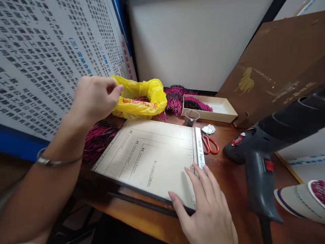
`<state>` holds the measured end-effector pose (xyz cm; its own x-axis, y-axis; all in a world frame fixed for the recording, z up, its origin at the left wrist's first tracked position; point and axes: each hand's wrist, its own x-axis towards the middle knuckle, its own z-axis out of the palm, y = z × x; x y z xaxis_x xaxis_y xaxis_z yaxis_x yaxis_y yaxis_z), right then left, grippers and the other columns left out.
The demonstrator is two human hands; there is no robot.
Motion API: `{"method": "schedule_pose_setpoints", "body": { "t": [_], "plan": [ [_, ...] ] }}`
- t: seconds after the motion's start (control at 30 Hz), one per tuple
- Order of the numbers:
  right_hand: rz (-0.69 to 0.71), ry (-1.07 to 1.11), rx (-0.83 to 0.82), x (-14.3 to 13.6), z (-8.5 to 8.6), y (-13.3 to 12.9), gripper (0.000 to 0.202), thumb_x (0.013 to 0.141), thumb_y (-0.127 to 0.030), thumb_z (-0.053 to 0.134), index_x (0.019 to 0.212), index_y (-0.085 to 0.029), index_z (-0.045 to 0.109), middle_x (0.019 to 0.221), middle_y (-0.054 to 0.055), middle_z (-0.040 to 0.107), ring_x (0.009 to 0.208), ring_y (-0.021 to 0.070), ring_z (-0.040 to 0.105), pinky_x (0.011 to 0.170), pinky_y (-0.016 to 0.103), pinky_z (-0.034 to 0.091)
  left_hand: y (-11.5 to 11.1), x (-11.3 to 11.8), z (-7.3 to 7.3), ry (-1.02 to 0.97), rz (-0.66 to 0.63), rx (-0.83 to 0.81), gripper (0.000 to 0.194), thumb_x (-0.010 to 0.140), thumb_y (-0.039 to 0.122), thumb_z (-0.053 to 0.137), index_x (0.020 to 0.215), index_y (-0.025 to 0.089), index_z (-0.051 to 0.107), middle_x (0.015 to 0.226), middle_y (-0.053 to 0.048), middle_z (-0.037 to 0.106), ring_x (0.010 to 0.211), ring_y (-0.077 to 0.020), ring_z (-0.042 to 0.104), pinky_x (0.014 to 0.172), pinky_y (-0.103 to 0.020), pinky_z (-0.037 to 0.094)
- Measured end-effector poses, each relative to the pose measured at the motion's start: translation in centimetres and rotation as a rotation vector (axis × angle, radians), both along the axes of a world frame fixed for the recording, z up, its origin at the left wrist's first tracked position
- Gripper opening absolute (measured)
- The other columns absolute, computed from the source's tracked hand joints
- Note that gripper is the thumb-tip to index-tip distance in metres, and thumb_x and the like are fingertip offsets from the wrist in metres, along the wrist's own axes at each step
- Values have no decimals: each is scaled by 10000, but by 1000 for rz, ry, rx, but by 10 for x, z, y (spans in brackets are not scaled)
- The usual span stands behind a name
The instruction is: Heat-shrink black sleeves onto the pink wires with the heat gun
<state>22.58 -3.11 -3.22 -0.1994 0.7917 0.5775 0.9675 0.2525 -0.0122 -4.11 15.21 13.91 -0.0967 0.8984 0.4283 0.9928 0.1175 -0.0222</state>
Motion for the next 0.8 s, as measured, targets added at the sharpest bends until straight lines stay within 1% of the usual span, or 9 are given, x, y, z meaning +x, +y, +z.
{"method": "schedule_pose_setpoints", "body": {
  "t": [0.03,0.07,0.13,0.2,0.3,0.43,0.57,0.7,0.8],
  "plan": [
    [3,-1,3,-1,1,1,556,1060,-582,479,1386,-146,594,1436,134,676,1394,326,526,970,419,511,-15,-12,-6,23,23,-49,521,1019,453,371,1060,167,805,920,-45,768,909,-230,724,896,-325,528],
    [5,-1,9,-2,2,1,552,1065,-583,467,1380,-147,594,1427,137,681,1383,330,537,963,423,515,-27,-24,-13,41,68,-121,473,996,424,401,1083,200,808,947,-35,785,947,-253,733,901,-334,522],
    [0,16,24,-5,3,1,541,1079,-580,431,1359,-148,600,1407,148,690,1360,343,561,940,437,523,-44,-49,-29,30,122,-252,427,950,376,475,1218,255,785,1087,-23,816,1024,-283,745,876,-336,514],
    [-9,45,33,-9,5,1,534,1092,-574,394,1332,-148,608,1384,161,700,1343,358,581,917,454,529,-54,-69,-44,10,145,-349,420,899,371,557,1223,245,792,1129,-46,832,1003,-305,762,785,-333,517],
    [-19,71,30,-13,4,1,540,1099,-575,374,1326,-146,611,1384,172,700,1337,372,595,907,472,537,-59,-89,-57,1,159,-432,455,889,374,585,1257,205,791,1225,-95,827,1090,-346,758,806,-346,537],
    [-24,75,26,-13,3,1,552,1097,-589,373,1330,-149,611,1385,171,699,1332,384,604,916,486,545,-55,-96,-63,-6,189,-450,461,949,394,533,1272,189,790,1274,-114,815,1147,-354,747,880,-355,550],
    [-31,65,26,-13,3,1,551,1099,-585,371,1326,-145,614,1380,168,704,1333,383,608,907,481,549,-47,-91,-64,-26,170,-482,476,959,395,551,1324,184,773,1271,-114,819,1133,-349,757,858,-333,546],
    [-39,72,25,-13,3,0,558,1097,-596,375,1327,-154,625,1384,156,709,1343,368,616,917,465,548,-42,-86,-65,-33,127,-516,463,958,431,582,1309,201,778,1279,-91,819,1137,-319,755,863,-297,533],
    [-41,80,20,-13,3,-1,567,1094,-606,381,1328,-155,633,1384,153,713,1353,364,614,920,460,548,-39,-89,-65,-20,161,-484,476,989,419,525,1324,184,768,1291,-100,813,1129,-317,749,885,-304,534]
  ]
}}
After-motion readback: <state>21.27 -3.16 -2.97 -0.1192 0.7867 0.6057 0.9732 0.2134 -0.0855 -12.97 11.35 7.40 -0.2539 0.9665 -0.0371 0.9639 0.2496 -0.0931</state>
